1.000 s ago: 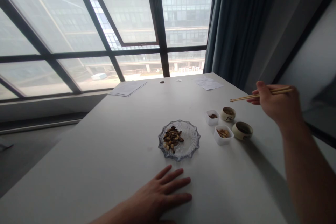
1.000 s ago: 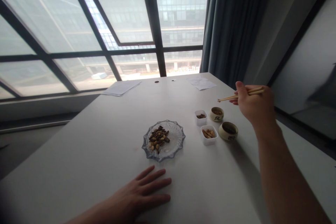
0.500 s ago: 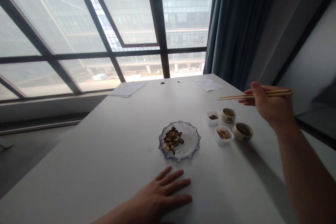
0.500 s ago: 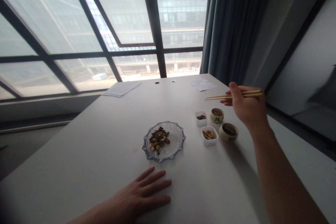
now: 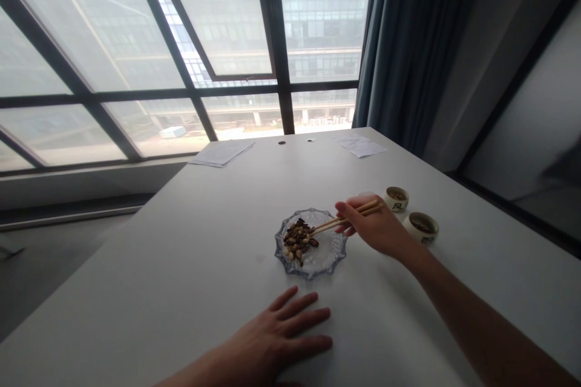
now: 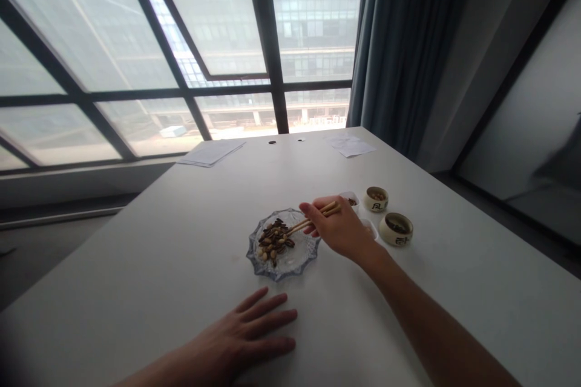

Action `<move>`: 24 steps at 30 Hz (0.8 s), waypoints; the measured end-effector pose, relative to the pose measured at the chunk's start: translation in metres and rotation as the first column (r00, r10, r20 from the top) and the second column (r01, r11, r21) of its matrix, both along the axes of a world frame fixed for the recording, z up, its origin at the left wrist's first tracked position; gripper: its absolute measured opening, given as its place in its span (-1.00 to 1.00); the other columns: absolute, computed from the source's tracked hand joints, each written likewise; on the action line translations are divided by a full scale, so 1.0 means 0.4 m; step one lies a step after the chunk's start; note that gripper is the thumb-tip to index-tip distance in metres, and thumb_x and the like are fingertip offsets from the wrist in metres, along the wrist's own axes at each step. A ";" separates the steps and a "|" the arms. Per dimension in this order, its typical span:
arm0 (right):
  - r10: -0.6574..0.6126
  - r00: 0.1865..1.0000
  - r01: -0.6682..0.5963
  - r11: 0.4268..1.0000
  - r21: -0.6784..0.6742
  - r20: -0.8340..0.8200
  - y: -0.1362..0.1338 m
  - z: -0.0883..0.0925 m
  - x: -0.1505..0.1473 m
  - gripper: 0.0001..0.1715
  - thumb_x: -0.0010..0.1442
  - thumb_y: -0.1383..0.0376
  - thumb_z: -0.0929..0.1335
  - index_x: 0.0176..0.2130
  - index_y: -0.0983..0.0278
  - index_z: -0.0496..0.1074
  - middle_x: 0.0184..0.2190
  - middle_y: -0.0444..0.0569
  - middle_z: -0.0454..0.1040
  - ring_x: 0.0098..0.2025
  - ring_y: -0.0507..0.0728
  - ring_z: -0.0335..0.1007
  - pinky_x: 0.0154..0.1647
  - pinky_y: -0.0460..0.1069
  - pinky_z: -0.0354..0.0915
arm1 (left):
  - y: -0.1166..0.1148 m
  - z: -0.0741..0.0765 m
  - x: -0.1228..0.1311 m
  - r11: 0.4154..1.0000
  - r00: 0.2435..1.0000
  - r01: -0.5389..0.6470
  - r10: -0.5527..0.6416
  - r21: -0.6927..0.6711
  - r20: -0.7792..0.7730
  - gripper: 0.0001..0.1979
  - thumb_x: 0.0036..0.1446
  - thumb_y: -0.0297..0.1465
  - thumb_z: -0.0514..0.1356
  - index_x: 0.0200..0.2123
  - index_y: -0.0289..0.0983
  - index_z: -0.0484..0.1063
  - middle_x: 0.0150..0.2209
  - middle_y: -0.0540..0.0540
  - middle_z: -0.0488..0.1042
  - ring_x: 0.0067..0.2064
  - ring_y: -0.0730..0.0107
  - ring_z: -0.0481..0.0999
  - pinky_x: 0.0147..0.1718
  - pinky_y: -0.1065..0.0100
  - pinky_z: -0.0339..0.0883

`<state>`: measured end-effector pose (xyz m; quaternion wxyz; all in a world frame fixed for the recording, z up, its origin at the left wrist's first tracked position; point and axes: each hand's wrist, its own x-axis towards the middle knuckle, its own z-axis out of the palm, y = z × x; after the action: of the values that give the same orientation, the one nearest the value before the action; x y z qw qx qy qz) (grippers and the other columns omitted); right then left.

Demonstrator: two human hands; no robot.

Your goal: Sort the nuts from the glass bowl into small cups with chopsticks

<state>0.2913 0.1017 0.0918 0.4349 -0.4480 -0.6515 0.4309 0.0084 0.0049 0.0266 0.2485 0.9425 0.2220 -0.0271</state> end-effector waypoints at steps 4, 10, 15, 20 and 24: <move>0.015 1.000 -0.015 1.000 -0.008 -0.012 0.004 -0.022 -0.012 -0.33 0.14 -0.28 0.46 -0.40 0.28 0.55 -0.46 0.04 0.65 -0.37 0.27 0.70 -0.48 -0.03 0.53 | 0.001 -0.003 0.000 1.000 0.999 0.003 -0.003 -0.006 0.036 -0.27 0.30 -0.22 0.34 0.46 0.04 0.19 0.54 -0.02 0.03 0.53 -0.16 -0.05 0.45 -0.20 -0.39; 0.024 1.000 -0.024 0.999 -0.034 -0.002 0.009 -0.042 -0.021 -0.32 0.14 -0.29 0.46 -0.40 0.29 0.55 -0.47 0.07 0.66 -0.38 0.29 0.70 -0.43 0.02 0.56 | 0.000 -0.004 -0.001 1.000 0.999 0.004 -0.004 0.000 0.043 -0.29 0.32 -0.18 0.31 0.46 0.03 0.19 0.53 -0.04 0.03 0.53 -0.16 -0.05 0.45 -0.21 -0.40; -0.026 0.999 0.026 1.000 -0.015 -0.022 0.009 -0.052 -0.026 -0.34 0.19 -0.26 0.44 -0.41 0.28 0.56 -0.49 0.07 0.66 -0.41 0.29 0.70 -0.41 0.05 0.59 | -0.001 0.000 0.000 1.000 0.999 0.003 -0.003 0.009 0.038 -0.32 0.35 -0.16 0.29 0.47 0.03 0.19 0.53 -0.03 0.05 0.53 -0.13 -0.04 0.46 -0.18 -0.38; -0.080 0.997 0.080 0.997 -0.006 -0.020 0.004 -0.012 -0.008 -0.35 0.17 -0.25 0.46 -0.41 0.29 0.58 -0.43 0.09 0.68 -0.41 0.28 0.70 -0.44 0.02 0.60 | 0.000 0.001 0.000 1.000 0.999 0.009 -0.010 0.022 0.035 -0.31 0.34 -0.17 0.30 0.46 0.02 0.20 0.53 -0.04 0.04 0.53 -0.13 -0.05 0.46 -0.17 -0.37; -0.209 0.977 0.211 0.975 0.077 -0.033 -0.003 0.050 0.046 -0.35 0.17 -0.25 0.47 -0.38 0.30 0.61 -0.40 0.11 0.69 -0.42 0.25 0.70 -0.41 0.01 0.62 | 0.000 0.001 -0.001 1.000 1.000 0.008 -0.008 0.017 0.014 -0.28 0.30 -0.20 0.33 0.46 0.02 0.20 0.54 -0.03 0.02 0.53 -0.14 -0.05 0.46 -0.18 -0.37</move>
<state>0.3099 0.1005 0.1117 0.5036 -0.4911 -0.6117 0.3619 0.0080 0.0049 0.0269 0.2420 0.9455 0.2168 -0.0194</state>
